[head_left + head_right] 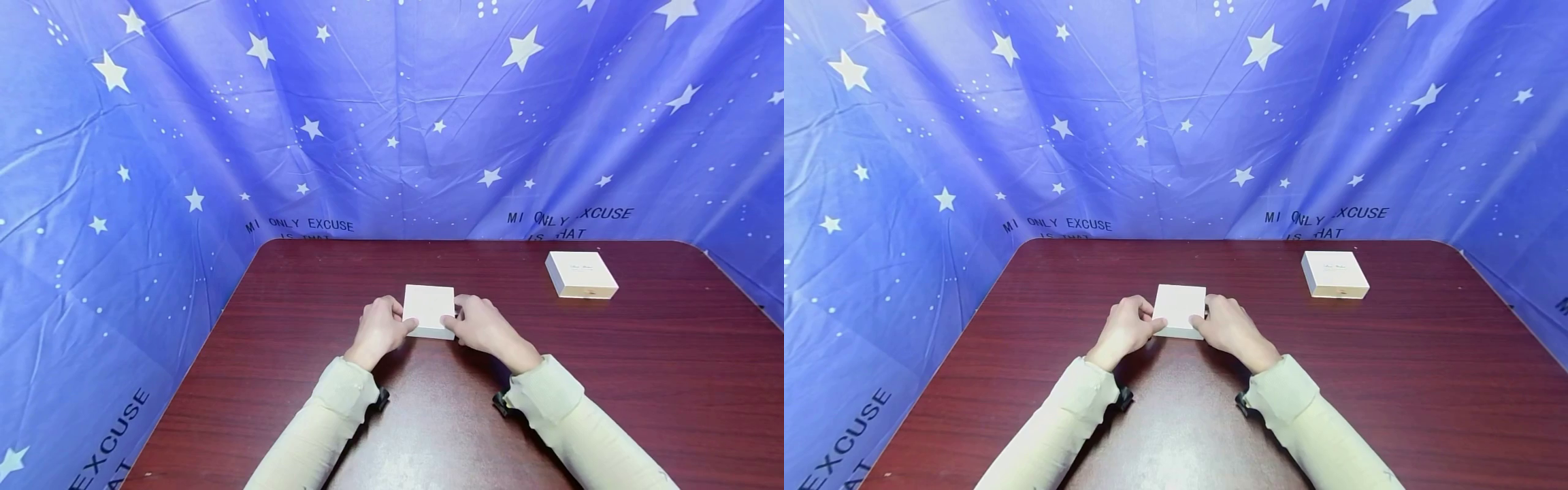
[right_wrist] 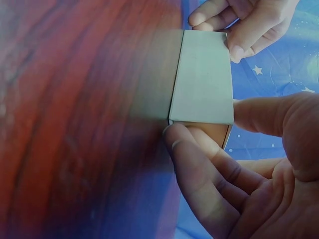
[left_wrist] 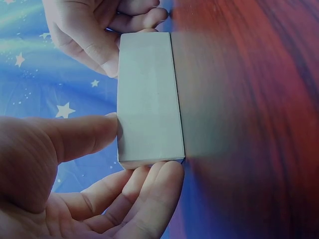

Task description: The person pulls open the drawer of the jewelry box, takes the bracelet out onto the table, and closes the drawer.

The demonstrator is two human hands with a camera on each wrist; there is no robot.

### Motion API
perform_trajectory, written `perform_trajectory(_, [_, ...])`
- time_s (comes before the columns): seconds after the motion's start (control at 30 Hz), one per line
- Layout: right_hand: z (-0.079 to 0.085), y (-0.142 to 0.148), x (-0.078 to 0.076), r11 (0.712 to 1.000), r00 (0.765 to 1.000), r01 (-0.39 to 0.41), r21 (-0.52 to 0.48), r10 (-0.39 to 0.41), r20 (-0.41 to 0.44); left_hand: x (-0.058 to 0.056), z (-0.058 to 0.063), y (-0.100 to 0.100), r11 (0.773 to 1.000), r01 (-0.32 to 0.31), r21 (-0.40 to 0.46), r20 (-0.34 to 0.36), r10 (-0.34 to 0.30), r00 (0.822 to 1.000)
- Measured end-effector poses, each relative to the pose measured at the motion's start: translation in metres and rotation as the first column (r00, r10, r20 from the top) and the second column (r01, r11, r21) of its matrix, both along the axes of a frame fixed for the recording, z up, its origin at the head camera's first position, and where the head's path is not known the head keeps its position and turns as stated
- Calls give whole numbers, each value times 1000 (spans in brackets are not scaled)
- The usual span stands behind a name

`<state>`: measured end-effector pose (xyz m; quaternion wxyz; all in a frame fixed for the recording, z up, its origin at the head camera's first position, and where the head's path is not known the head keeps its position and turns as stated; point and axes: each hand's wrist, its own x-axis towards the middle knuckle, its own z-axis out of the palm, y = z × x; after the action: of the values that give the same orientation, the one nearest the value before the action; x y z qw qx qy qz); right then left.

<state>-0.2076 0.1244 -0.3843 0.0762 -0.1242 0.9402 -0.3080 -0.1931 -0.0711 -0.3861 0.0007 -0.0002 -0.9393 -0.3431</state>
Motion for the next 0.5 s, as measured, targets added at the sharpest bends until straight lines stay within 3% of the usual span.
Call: perform_trajectory(0.5, [-1, -1, -2, 1000, 1000, -20, -5, 20, -16, 0, 2, -2, 1000, -9, -6, -7, 9, 1000])
